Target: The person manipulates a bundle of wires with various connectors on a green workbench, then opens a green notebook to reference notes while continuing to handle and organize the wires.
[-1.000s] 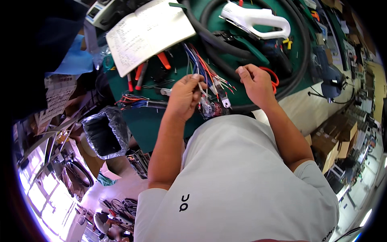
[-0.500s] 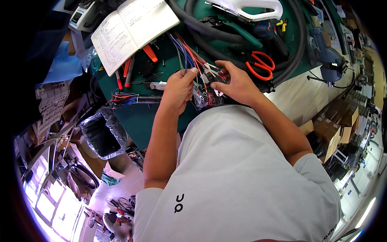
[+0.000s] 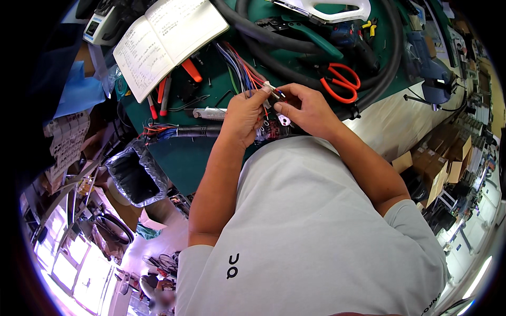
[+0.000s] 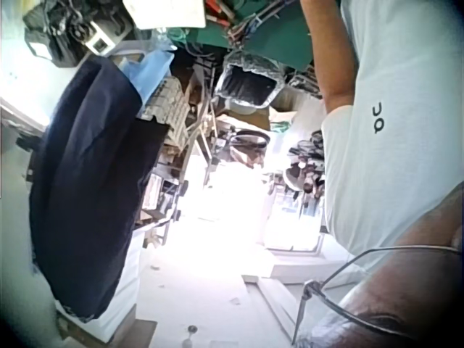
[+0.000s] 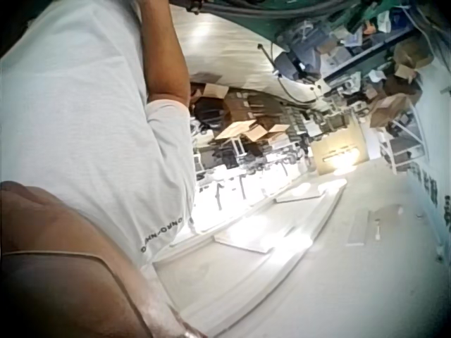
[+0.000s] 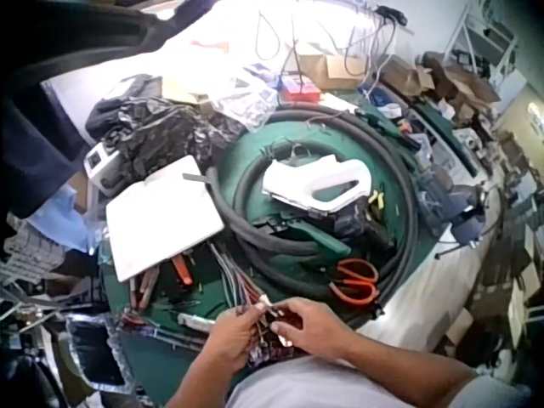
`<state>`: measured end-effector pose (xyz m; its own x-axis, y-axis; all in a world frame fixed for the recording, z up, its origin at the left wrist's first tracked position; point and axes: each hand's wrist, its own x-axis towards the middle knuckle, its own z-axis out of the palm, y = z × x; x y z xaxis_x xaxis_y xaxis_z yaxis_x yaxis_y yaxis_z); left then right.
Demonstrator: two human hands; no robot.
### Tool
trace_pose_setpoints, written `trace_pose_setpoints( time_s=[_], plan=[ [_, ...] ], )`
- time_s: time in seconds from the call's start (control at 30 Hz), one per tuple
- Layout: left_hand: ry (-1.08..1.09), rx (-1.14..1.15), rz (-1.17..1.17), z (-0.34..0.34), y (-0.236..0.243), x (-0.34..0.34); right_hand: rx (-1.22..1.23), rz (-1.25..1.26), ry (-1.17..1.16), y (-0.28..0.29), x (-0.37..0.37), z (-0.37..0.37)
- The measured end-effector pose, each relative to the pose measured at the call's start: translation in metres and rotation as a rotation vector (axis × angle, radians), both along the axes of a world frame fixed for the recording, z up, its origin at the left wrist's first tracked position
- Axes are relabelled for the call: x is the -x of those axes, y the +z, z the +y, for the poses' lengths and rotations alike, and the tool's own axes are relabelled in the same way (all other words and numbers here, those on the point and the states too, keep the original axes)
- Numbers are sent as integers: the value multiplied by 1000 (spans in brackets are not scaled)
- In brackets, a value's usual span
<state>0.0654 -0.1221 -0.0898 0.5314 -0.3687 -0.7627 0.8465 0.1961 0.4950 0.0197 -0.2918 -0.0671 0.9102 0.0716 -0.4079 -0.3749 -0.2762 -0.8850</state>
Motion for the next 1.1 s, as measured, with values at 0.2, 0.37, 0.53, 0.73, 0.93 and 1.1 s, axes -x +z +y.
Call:
trace_pose_setpoints(
  time_s=[0.2, 0.37, 0.53, 0.73, 0.93, 1.1],
  plan=[
    [23, 67, 26, -3, -1, -2, -68, 10, -76, -7, -7, -8],
    [43, 170, 36, 0, -1, -2, -142, 123, -181, -11, -9, -16],
    [46, 213, 38, 4, -4, -2, -262, 309, -78, 3, -12, -16],
    [6, 131, 23, 5, -4, -1, -369, 364, -32, 4, -11, -10],
    [-108, -153, -129, 22, 10, -7, -339, 304, -27, 1, -8, -5],
    [-103, -218, -195, 47, 15, -11, -182, 238, -132, 4, -22, -26]
  ],
)
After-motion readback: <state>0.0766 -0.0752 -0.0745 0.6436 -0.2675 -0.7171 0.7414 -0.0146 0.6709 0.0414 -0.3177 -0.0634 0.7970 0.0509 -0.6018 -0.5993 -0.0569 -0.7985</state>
